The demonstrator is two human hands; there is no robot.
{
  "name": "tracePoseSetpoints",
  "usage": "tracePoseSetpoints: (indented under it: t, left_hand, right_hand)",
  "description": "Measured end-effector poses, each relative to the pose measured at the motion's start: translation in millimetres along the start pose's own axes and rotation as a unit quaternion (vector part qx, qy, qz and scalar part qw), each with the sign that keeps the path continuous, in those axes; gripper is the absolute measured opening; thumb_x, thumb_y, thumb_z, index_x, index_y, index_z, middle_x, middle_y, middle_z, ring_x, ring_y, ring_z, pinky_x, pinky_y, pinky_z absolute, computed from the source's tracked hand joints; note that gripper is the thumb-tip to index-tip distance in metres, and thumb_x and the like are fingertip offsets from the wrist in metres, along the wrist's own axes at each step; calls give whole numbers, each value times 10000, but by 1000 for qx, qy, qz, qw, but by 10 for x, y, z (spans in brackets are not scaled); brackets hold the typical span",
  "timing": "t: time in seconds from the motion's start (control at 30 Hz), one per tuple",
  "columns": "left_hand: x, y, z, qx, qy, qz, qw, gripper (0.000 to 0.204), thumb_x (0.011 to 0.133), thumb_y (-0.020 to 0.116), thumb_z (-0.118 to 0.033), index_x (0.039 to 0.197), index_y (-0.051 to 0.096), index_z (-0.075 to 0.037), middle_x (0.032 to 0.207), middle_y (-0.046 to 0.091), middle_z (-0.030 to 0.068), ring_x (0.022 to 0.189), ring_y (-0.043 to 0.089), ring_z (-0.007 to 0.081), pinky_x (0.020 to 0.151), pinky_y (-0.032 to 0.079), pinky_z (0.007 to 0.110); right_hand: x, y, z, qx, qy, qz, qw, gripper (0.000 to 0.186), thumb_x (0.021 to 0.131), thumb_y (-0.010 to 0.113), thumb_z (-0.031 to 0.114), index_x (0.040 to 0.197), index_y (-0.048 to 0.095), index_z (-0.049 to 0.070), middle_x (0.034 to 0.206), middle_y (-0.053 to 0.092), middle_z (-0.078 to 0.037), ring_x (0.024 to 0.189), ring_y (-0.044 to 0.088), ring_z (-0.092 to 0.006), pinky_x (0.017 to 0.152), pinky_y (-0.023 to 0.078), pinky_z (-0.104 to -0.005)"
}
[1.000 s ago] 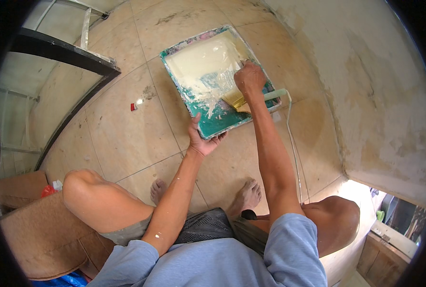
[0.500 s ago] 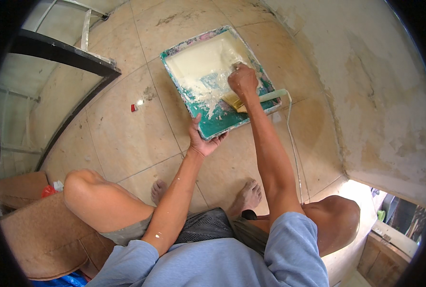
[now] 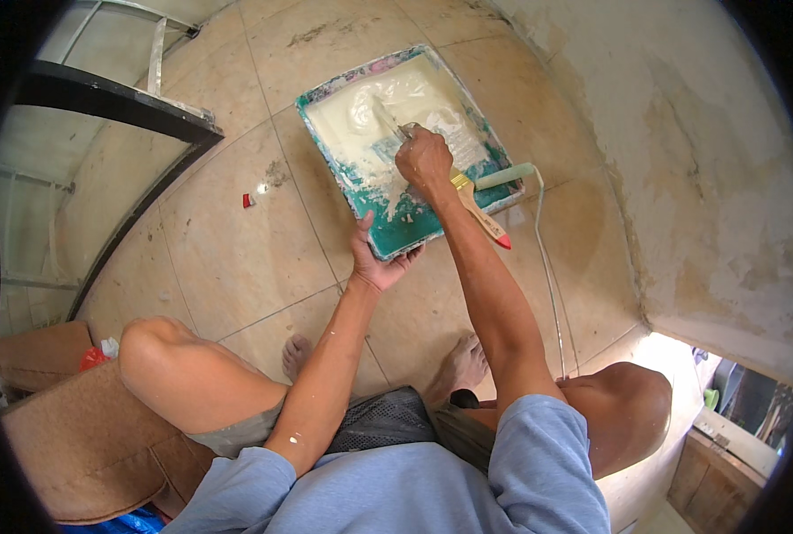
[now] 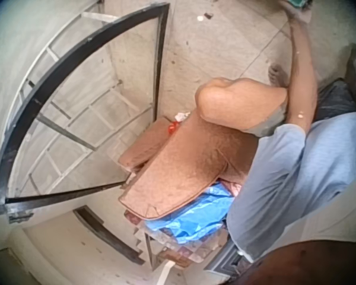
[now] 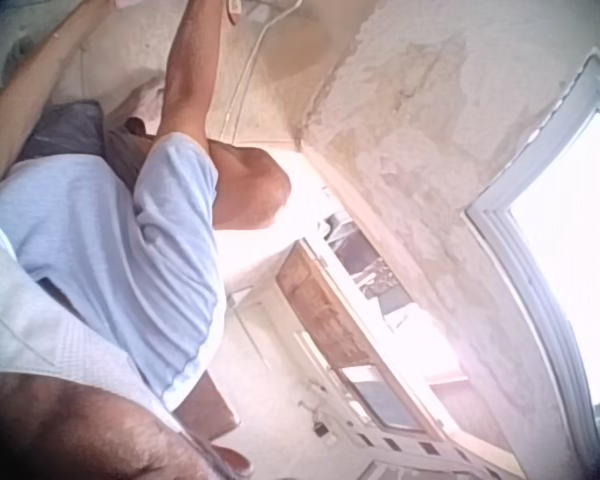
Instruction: The person mixes paint in a tray using a paintbrush and a roller.
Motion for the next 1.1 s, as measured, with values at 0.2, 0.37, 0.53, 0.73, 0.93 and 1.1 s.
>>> tracePoseSetpoints:
  t: [0.2,0.37,0.53,0.73,0.93,1.1]
  left_hand:
    - [12,12,3,-8,2,10,1000,652,715,661,-544,1182,501,-118,1109,597,78,1007,575,262,859,484,408]
    - [0,26,-6,-10,5,17,1000,613,722,657,-541,1147,518,-122,1080,608,66,996,581,248,866,479,411]
    - [4,15,-10,-18,4,24,1000,573,737,645,-537,1123,534,-128,1070,611,58,995,580,235,872,475,420]
    - [18,2,0,-17,14,10,1000,581,744,631,-544,1145,532,-134,1093,606,56,1018,572,235,905,455,425]
    - [9,44,7,-28,8,15,999,525,754,645,-495,1132,521,-151,1049,598,51,982,576,226,846,477,406]
    - [11,15,2,-11,5,15,1000,577,740,631,-546,1143,534,-145,1076,614,53,1009,576,244,876,468,420]
  right_hand:
    - [-50,88,229,45,-40,40,997,318,778,470,115,1009,685,80,896,644,-255,877,616,-404,805,492,-459]
    - [-73,162,259,37,-13,60,997,310,773,492,124,1011,682,71,907,647,-240,881,613,-406,812,491,-449]
    - [-115,235,343,59,-24,76,995,315,778,491,132,1023,681,82,909,643,-252,884,613,-410,810,492,-457]
    - [-117,304,429,52,-50,61,995,300,775,506,122,1011,687,81,853,650,-235,824,623,-407,781,498,-447]
    - [-133,281,483,45,-60,70,995,312,769,489,118,1009,686,78,854,648,-241,825,623,-409,778,496,-459]
    - [-105,150,390,26,-46,40,998,332,768,456,125,1004,684,69,843,646,-260,821,628,-417,772,498,-474]
Point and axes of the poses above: each hand's wrist, its own x-axis towards the middle knuckle, its own y-axis out of the palm, z = x × y, the point moved 8 cm from there along x, towards the middle knuckle
